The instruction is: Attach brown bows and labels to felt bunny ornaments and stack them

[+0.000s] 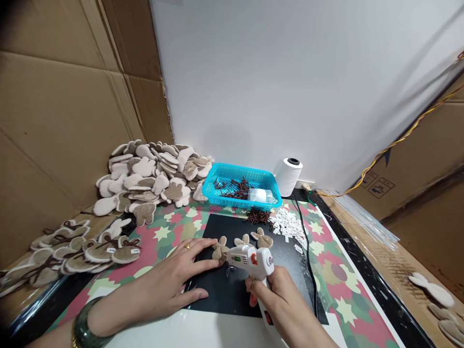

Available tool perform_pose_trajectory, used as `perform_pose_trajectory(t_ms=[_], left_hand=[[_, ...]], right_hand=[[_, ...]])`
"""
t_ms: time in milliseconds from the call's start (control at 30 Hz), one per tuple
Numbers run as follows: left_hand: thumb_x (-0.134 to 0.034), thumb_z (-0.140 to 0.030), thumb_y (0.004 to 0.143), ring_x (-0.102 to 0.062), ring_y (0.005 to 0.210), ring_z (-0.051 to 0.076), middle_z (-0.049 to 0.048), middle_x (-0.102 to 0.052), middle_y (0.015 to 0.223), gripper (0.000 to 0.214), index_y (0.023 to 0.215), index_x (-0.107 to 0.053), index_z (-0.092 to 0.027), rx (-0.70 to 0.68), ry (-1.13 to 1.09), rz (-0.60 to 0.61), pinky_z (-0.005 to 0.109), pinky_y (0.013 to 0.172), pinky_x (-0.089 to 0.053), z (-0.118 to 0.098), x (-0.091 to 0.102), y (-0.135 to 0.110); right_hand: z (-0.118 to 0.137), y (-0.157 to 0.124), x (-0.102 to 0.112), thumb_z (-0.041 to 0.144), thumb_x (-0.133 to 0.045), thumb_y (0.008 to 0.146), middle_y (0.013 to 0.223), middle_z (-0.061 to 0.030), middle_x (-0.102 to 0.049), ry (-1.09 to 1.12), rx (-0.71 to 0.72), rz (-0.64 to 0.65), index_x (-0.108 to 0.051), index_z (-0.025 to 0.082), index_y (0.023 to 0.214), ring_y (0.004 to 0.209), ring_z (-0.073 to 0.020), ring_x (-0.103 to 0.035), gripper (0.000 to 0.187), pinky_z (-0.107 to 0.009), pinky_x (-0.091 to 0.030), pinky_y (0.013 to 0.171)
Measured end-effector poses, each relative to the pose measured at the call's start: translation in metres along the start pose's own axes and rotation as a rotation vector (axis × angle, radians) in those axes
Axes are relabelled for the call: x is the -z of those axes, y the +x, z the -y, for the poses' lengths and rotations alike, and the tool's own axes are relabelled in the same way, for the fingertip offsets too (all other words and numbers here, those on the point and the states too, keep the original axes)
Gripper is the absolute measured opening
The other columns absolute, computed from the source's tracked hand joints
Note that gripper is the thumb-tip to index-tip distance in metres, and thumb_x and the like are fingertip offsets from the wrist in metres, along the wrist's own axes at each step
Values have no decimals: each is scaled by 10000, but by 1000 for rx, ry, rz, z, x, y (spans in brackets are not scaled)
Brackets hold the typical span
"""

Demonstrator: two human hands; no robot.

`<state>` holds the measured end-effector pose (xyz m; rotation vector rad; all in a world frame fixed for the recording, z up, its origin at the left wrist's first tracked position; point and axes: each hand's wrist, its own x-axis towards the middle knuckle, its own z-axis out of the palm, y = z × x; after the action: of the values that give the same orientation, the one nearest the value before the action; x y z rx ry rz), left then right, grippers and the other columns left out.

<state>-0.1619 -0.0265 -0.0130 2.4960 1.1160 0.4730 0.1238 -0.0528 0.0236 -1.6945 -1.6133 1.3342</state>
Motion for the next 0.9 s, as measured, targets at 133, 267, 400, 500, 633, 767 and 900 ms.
perform_pose_trajectory(t_ms=[133, 267, 400, 500, 633, 767, 900], left_hand=[[-709, -333, 916, -402, 1446, 363, 52, -373, 1618, 590, 1468, -521, -421, -7, 8, -8, 539, 1131, -447, 1, -1, -2], [-725, -322, 903, -414, 1440, 364, 53, -384, 1615, 598, 1462, -533, -414, -18, 7, -30, 535, 1138, -444, 3, -4, -3], [-727, -335, 903, -415, 1439, 366, 57, -395, 1607, 584, 1454, -545, -408, -14, 4, -27, 541, 1139, -442, 2, -2, -3], [-718, -342, 910, -407, 1447, 364, 62, -402, 1603, 569, 1451, -550, -403, -13, -6, -24, 536, 1140, -443, 1, 0, -2], [-712, -353, 914, -399, 1455, 362, 51, -390, 1612, 566, 1451, -545, -416, 6, -16, -1, 545, 1148, -433, 1, 0, -2], [-705, -359, 919, -398, 1454, 367, 48, -380, 1616, 561, 1452, -540, -423, 19, -15, 12, 547, 1132, -448, 0, 0, -1], [-716, -349, 908, -418, 1433, 378, 61, -395, 1601, 565, 1445, -550, -414, 23, -7, 19, 560, 1117, -453, 0, 0, -1]], right_hand=[[-3, 1, -2, 623, -549, 857, 874, -68, -636, 15, -23, -2, -663, 197, 808, 832, -255, -603, 443, -307, -482, 664], [-4, 2, -2, 610, -564, 850, 821, -47, -651, 42, -39, 12, -650, 201, 844, 736, -226, -589, 418, -298, -462, 610], [-3, 3, -2, 596, -577, 841, 783, -36, -663, 59, -54, 9, -640, 209, 880, 714, -221, -581, 394, -286, -429, 569], [-4, 4, -1, 594, -566, 853, 778, -36, -655, 52, -39, 15, -626, 206, 854, 704, -213, -572, 393, -285, -420, 572], [-6, 5, 1, 578, -556, 872, 785, -33, -647, 47, -24, 30, -624, 203, 871, 696, -207, -565, 381, -283, -419, 577], [-5, 4, 3, 570, -548, 881, 822, -41, -645, 41, -27, 20, -635, 199, 875, 712, -214, -575, 381, -291, -440, 594], [-3, 4, 4, 555, -557, 872, 842, -58, -650, 24, -11, -2, -639, 199, 829, 796, -243, -601, 367, -298, -469, 633]])
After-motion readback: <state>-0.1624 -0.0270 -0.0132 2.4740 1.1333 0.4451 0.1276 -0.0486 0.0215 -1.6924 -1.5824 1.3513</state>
